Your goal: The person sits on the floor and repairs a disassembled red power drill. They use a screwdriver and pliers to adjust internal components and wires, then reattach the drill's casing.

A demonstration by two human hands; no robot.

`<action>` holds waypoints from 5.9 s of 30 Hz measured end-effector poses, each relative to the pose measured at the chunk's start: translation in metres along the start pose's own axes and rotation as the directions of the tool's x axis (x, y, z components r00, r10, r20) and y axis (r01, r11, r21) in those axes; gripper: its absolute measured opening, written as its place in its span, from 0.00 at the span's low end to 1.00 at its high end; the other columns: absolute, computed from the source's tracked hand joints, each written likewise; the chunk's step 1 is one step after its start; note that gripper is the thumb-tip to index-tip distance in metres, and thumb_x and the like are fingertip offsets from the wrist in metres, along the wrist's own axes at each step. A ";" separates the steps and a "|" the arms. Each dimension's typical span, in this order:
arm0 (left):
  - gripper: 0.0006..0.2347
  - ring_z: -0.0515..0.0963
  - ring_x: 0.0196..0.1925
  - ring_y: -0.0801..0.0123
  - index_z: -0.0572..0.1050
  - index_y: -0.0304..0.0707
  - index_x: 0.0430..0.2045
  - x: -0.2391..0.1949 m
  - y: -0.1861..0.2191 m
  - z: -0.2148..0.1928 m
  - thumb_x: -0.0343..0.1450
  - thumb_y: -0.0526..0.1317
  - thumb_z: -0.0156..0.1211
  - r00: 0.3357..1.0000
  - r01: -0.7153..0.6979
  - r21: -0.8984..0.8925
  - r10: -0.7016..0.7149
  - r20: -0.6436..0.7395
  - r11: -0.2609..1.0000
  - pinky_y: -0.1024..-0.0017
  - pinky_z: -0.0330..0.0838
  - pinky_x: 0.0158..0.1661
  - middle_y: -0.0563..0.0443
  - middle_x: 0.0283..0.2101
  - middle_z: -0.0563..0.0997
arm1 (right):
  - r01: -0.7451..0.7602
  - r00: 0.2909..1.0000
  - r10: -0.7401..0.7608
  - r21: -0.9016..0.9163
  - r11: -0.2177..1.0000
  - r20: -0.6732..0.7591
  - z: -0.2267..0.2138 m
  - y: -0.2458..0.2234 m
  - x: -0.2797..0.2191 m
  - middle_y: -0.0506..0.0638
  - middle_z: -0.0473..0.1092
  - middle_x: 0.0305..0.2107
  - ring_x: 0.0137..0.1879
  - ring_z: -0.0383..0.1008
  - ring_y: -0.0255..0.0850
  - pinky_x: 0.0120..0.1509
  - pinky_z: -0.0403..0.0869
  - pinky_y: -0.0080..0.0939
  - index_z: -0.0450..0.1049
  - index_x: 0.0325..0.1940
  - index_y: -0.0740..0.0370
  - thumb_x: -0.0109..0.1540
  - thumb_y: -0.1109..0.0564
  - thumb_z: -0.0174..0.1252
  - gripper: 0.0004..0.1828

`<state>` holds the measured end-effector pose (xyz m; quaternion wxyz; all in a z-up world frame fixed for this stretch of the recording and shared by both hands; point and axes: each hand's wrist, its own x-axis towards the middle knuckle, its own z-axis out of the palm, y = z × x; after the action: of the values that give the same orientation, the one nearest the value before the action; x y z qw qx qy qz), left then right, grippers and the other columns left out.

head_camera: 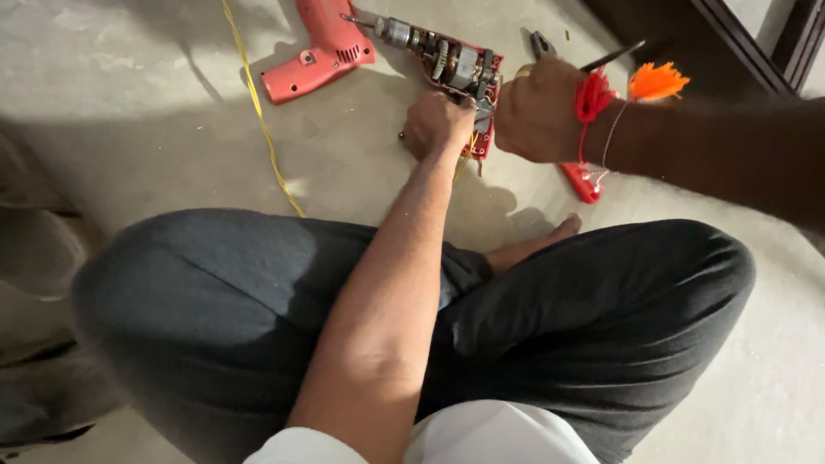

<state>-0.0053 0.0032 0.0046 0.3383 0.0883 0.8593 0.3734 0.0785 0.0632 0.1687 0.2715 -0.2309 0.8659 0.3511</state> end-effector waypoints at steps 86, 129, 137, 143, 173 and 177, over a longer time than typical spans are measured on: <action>0.07 0.84 0.33 0.48 0.85 0.51 0.24 -0.021 -0.042 0.021 0.57 0.46 0.71 0.846 -0.518 0.196 0.533 -0.028 0.833 0.56 0.79 0.35 0.44 0.30 0.85 | -0.217 0.480 0.586 0.736 -0.642 0.653 0.182 -0.109 0.073 0.54 0.79 0.25 0.32 0.83 0.42 0.45 0.81 0.40 0.85 0.34 0.61 0.59 0.51 0.59 0.13; 0.05 0.80 0.43 0.48 0.82 0.43 0.24 0.020 -0.076 -0.049 0.59 0.34 0.67 0.719 -0.645 0.506 0.678 0.150 0.572 0.55 0.75 0.45 0.41 0.36 0.80 | -0.282 0.533 0.534 0.733 -0.619 0.656 0.160 -0.102 0.058 0.54 0.78 0.21 0.26 0.80 0.39 0.40 0.79 0.39 0.84 0.34 0.63 0.62 0.47 0.61 0.16; 0.07 0.80 0.43 0.45 0.79 0.41 0.32 -0.013 -0.050 -0.012 0.64 0.32 0.61 0.450 -0.885 0.192 0.884 0.127 0.423 0.53 0.74 0.43 0.42 0.37 0.80 | -0.241 0.550 0.499 0.700 -0.673 0.669 0.161 -0.104 0.062 0.52 0.78 0.21 0.27 0.82 0.39 0.40 0.82 0.38 0.83 0.34 0.65 0.65 0.48 0.60 0.17; 0.07 0.79 0.43 0.43 0.78 0.37 0.31 -0.020 -0.040 0.005 0.62 0.33 0.60 0.451 -0.891 0.155 0.872 0.191 0.427 0.51 0.73 0.43 0.40 0.37 0.79 | -0.331 0.518 0.551 0.747 -0.576 0.654 0.157 -0.105 0.059 0.53 0.78 0.20 0.28 0.81 0.38 0.44 0.79 0.37 0.85 0.31 0.62 0.61 0.44 0.66 0.18; 0.08 0.82 0.35 0.51 0.85 0.46 0.23 -0.005 -0.044 0.017 0.56 0.31 0.67 0.528 -0.849 0.084 0.836 0.150 0.522 0.58 0.76 0.37 0.46 0.30 0.80 | 0.086 0.729 0.293 0.341 -0.936 0.619 0.202 -0.113 0.070 0.61 0.75 0.24 0.26 0.77 0.47 0.28 0.76 0.44 0.80 0.32 0.76 0.63 0.64 0.56 0.11; 0.09 0.82 0.36 0.51 0.85 0.47 0.23 -0.001 -0.045 0.021 0.57 0.29 0.65 0.550 -0.835 0.127 0.822 0.149 0.536 0.58 0.76 0.37 0.46 0.31 0.81 | 0.054 0.763 0.215 0.270 -0.961 0.610 0.197 -0.108 0.067 0.63 0.77 0.29 0.29 0.80 0.48 0.33 0.80 0.43 0.80 0.37 0.75 0.64 0.61 0.53 0.13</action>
<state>0.0142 -0.0169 -0.0370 0.1420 0.5278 0.7329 0.4051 0.1531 0.1233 -0.0452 0.0666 0.4914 0.5273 -0.6899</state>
